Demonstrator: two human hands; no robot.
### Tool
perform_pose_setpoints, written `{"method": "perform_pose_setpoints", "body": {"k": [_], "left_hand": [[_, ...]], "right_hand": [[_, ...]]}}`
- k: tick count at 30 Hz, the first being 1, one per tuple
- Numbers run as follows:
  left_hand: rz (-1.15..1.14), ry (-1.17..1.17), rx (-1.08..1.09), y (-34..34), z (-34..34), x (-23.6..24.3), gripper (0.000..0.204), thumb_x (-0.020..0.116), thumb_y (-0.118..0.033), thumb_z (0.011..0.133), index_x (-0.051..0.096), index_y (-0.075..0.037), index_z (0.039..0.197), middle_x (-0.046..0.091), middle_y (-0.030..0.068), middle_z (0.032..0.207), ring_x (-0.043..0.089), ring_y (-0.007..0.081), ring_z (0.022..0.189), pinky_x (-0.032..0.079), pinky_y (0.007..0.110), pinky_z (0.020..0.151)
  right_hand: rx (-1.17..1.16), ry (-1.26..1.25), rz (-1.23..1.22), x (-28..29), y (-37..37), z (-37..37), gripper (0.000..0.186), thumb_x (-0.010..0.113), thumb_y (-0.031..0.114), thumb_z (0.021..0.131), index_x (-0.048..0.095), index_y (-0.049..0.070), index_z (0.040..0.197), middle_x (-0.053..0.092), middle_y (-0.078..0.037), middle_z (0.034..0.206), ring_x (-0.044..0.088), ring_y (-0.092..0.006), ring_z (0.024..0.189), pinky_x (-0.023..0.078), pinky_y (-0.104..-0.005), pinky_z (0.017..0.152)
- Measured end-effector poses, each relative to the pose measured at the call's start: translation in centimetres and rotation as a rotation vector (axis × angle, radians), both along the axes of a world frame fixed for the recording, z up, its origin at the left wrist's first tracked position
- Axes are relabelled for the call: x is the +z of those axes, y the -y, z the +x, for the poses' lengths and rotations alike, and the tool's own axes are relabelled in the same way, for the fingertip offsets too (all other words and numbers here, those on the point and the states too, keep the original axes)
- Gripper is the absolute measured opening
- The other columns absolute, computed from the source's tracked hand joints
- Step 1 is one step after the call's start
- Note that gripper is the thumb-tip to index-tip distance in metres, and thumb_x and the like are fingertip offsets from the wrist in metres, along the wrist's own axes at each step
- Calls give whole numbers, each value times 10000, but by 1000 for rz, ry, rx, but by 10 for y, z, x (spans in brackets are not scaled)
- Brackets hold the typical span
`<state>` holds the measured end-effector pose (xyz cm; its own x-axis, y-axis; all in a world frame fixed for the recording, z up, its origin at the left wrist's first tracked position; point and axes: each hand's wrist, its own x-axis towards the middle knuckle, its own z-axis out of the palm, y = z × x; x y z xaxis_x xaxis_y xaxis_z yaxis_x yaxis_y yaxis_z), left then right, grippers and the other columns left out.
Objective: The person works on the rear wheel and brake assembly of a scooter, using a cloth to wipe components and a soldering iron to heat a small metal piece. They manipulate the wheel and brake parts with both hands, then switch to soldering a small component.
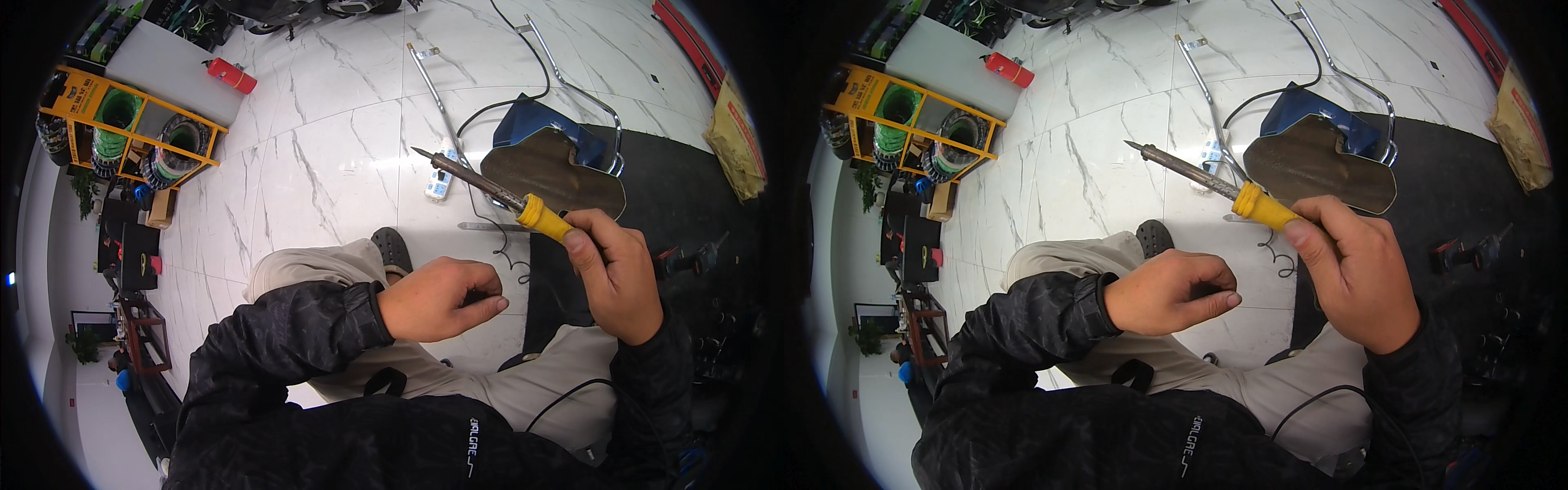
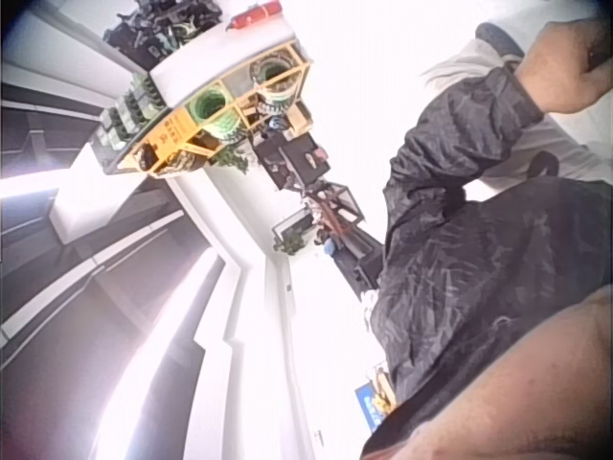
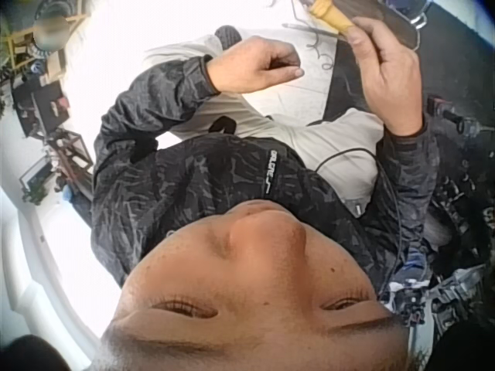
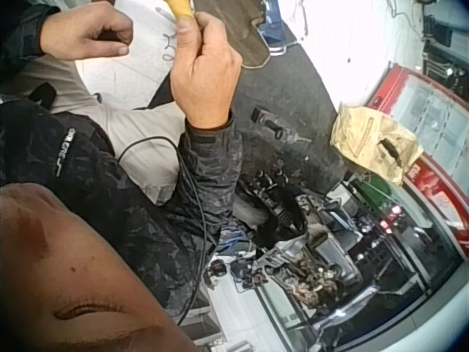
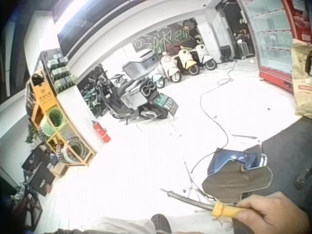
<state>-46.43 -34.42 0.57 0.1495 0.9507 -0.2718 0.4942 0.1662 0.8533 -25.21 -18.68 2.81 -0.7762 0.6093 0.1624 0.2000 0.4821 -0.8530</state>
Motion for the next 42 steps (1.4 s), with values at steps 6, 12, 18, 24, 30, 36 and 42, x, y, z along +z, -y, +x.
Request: {"method": "perform_pose_setpoints", "body": {"k": [6, 12, 18, 24, 30, 36, 42], "left_hand": [[22, -11, -6, 0, 0, -1, 290, 705, -291, 1051, 709, -1, 1066, 731, 141, 870, 700, 255, 748, 558, 363, 697], [-38, -38, -39, 1, 1, -3, 282, 708, -290, 1046, 718, -10, 1074, 738, 136, 879, 711, 263, 760, 563, 371, 703], [-52, -60, -89, 2, 2, -5, 279, 708, -292, 1045, 718, -15, 1067, 734, 132, 869, 710, 268, 754, 564, 374, 694], [48, 86, 69, 1, 5, -4, 290, 704, -284, 1046, 697, 2, 1100, 729, 138, 877, 686, 253, 730, 541, 377, 673], [-85, 406, 314, -6, 10, 0, 501, 655, -369, 1093, 592, -14, 1440, 648, -4, 1023, 580, 78, 874, 520, 256, 802], [-35, 584, 386, -10, 21, 0, 606, 633, -409, 1097, 535, 14, 1519, 645, 41, 1118, 569, 101, 959, 507, 270, 858], [-47, 660, 452, 1, 32, -6, 571, 632, -372, 1106, 547, 28, 1504, 665, 42, 1170, 563, 94, 1007, 497, 271, 890]], "right_hand": [[18, 52, 4, 3, -3, 3, 265, 584, 187, 1103, 685, -50, 1040, 662, -169, 725, 666, -285, 615, 491, -347, 598], [-7, 37, -49, 5, -1, 0, 259, 608, 196, 1091, 674, -49, 1041, 682, -165, 734, 681, -260, 625, 496, -343, 608], [-16, 31, -89, 8, 0, 2, 296, 771, 158, 976, 603, -59, 1089, 718, -161, 757, 700, -156, 682, 504, -304, 638], [-53, -15, -153, 1, 3, -2, 297, 789, 141, 962, 603, -57, 1081, 721, -156, 762, 690, -168, 666, 504, -298, 639], [-54, 16, -129, -4, 8, -6, 281, 765, 176, 994, 626, -56, 1069, 710, -123, 735, 636, -136, 628, 469, -288, 606], [-62, 3, -275, -16, 20, -12, 276, 714, 224, 1041, 662, -45, 1079, 651, -68, 672, 515, -70, 609, 410, -282, 568], [-42, -38, -512, -24, 38, -19, 352, 586, 308, 1124, 662, -30, 1061, 606, 7, 686, 503, -44, 620, 407, -249, 573]]}}
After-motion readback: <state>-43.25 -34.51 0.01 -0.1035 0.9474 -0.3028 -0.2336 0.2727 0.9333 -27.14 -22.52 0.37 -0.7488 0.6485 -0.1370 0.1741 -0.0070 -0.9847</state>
